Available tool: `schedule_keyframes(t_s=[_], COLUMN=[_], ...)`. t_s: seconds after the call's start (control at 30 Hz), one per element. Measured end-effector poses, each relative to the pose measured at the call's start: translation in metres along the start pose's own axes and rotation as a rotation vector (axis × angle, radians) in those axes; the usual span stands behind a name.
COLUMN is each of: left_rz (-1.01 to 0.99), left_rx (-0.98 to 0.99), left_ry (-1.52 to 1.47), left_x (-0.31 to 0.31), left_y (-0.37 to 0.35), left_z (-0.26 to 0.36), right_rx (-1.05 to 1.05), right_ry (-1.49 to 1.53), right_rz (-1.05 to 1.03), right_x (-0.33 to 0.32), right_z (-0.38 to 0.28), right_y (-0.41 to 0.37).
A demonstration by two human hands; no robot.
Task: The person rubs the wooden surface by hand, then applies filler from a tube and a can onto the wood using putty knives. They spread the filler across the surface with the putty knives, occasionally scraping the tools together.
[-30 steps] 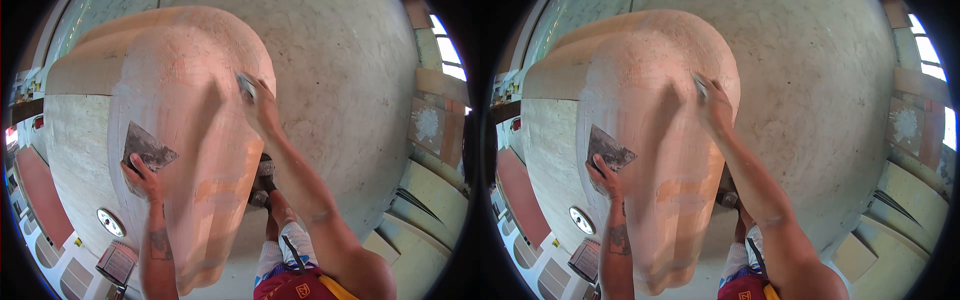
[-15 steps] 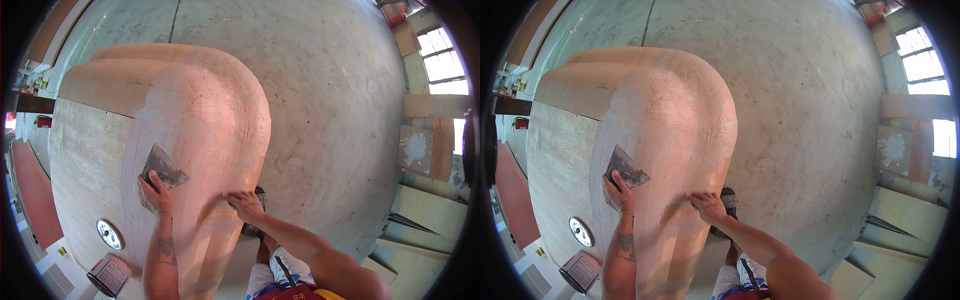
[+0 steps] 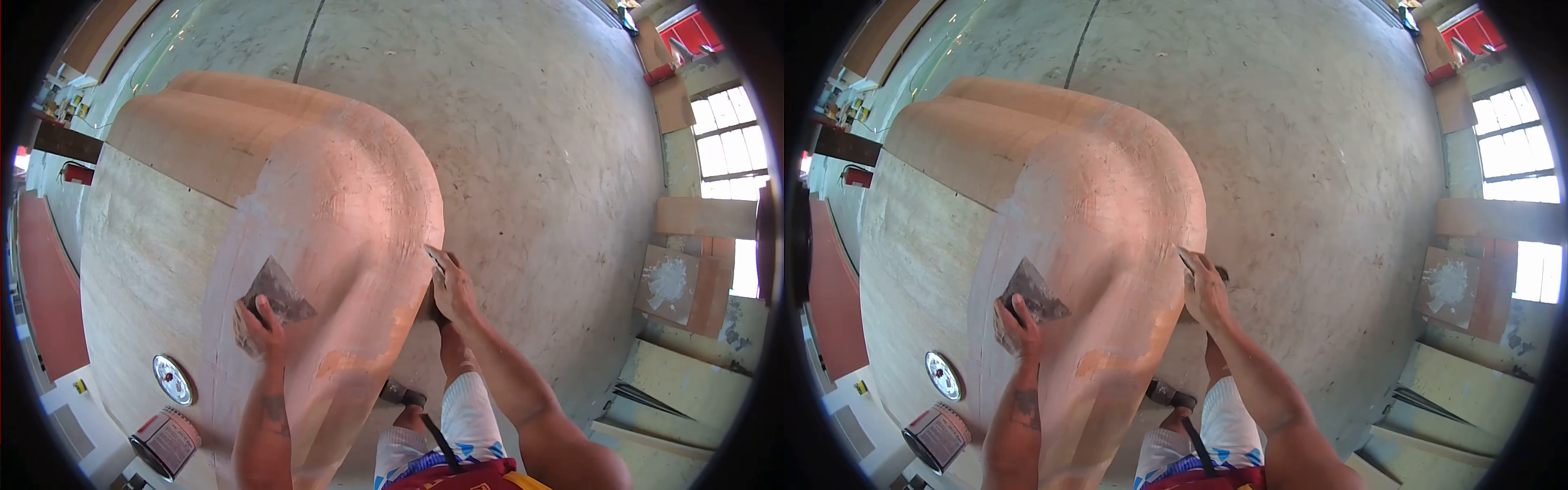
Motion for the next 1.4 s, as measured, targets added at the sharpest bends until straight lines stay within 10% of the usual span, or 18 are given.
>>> schedule_keyframes(t_s=[0.4,0.77,1.07,1.4], left_rz=[-0.214,-0.219,-0.230,-0.196], left_rx=[-0.005,-0.020,0.018,0.040], left_ry=[0.387,0.427,0.455,0.441], left_x=[-0.010,-0.004,-0.002,-0.001], left_y=[-0.004,0.003,0.006,0.004], left_z=[-0.008,0.007,0.014,0.014], right_rx=[-0.710,-0.380,-0.780,-0.536], right_ry=[-0.205,0.100,0.343,0.311], right_rz=[-0.160,-0.412,-0.486,-0.401], right_x=[0.105,0.085,0.098,0.137], right_z=[0.040,0.013,-0.107,-0.108], right_y=[0.231,0.307,0.275,0.241])
Point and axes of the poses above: each hand's wrist, its own y-axis towards the middle knuckle, its own x-axis out of the palm, z = x × y, the point moved 2 cm from there along y, towards the middle knuckle, and after that the axes turned 14 degrees about z, right-handed, at the moved point
